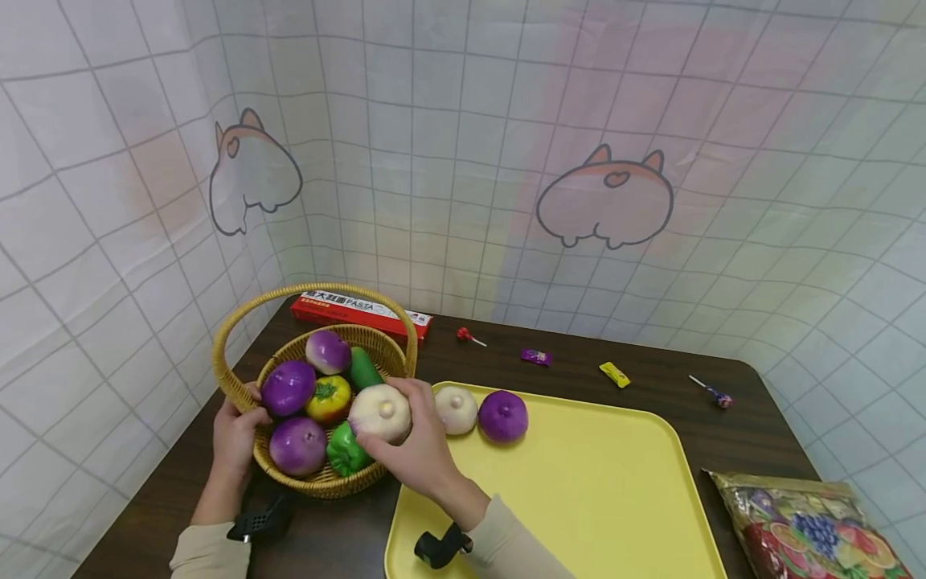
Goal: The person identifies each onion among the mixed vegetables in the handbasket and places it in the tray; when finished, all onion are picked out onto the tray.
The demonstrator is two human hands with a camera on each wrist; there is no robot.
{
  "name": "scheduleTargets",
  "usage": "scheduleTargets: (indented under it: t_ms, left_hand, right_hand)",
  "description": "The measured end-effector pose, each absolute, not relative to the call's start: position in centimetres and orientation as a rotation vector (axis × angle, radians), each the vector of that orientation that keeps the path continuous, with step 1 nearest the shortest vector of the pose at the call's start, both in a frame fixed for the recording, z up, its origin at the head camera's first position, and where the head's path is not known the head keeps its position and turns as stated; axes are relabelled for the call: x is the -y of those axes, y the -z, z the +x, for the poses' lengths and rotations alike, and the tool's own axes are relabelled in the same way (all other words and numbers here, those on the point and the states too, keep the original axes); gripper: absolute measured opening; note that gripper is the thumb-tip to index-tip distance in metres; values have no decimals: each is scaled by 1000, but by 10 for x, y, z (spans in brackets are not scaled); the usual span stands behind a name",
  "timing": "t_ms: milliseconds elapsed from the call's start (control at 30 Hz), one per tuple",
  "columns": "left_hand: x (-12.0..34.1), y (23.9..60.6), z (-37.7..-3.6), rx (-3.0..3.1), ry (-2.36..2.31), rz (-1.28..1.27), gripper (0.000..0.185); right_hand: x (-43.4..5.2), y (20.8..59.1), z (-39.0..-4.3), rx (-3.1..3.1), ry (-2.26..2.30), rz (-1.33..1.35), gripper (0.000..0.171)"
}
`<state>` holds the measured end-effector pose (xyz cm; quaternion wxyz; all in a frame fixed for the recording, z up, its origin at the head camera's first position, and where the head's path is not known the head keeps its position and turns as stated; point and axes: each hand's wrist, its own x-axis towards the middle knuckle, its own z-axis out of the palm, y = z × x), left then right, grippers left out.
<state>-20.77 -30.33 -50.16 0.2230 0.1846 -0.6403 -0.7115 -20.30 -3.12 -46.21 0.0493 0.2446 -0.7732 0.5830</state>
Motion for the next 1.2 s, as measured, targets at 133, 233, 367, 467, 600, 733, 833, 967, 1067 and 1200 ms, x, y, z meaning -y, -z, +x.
scheduleTargets:
  t_ms: [133, 233, 367, 467, 600, 733, 833, 967, 1067, 1200]
  left_hand:
    - [303, 501, -206, 1759, 1964, 507, 34]
    - [302, 501, -206, 1749, 1969, 500, 33]
    - [303, 500, -206, 1736, 1977, 493, 32]
    - [303, 500, -206, 1725, 1983, 487, 31]
    - [303, 501, -207, 1715, 1990, 480, 32]
    - [303, 502, -207, 1718, 1986, 484, 33]
    - [303, 501, -206, 1724, 1981, 489, 32]
    - [302, 501, -206, 1733, 1977, 490, 32]
    - [302, 500, -205, 1741, 1975, 489, 32]
    - [302, 500, -205, 1748, 1973, 493, 32]
  right_hand:
    - [13, 467, -196, 2292, -1799, 682, 68]
    - [-2, 461, -190, 2225, -1895, 597, 66]
    - [-25, 464, -192, 2142, -1993, 512, 68]
    - [-43, 476, -198, 2112, -1980, 505, 71]
    - [-68, 479, -200, 2097, -1972, 507, 70]
    - [-91, 480, -204, 2107, -1948, 465, 70]
    - [-108, 482, -207, 2112, -1913, 401, 71]
    - [-127, 485, -211, 2108, -1878, 328, 70]
    - [-140, 488, -214, 2119, -1839, 298, 72]
    - [-159, 491, -218, 2150, -1789, 245, 77]
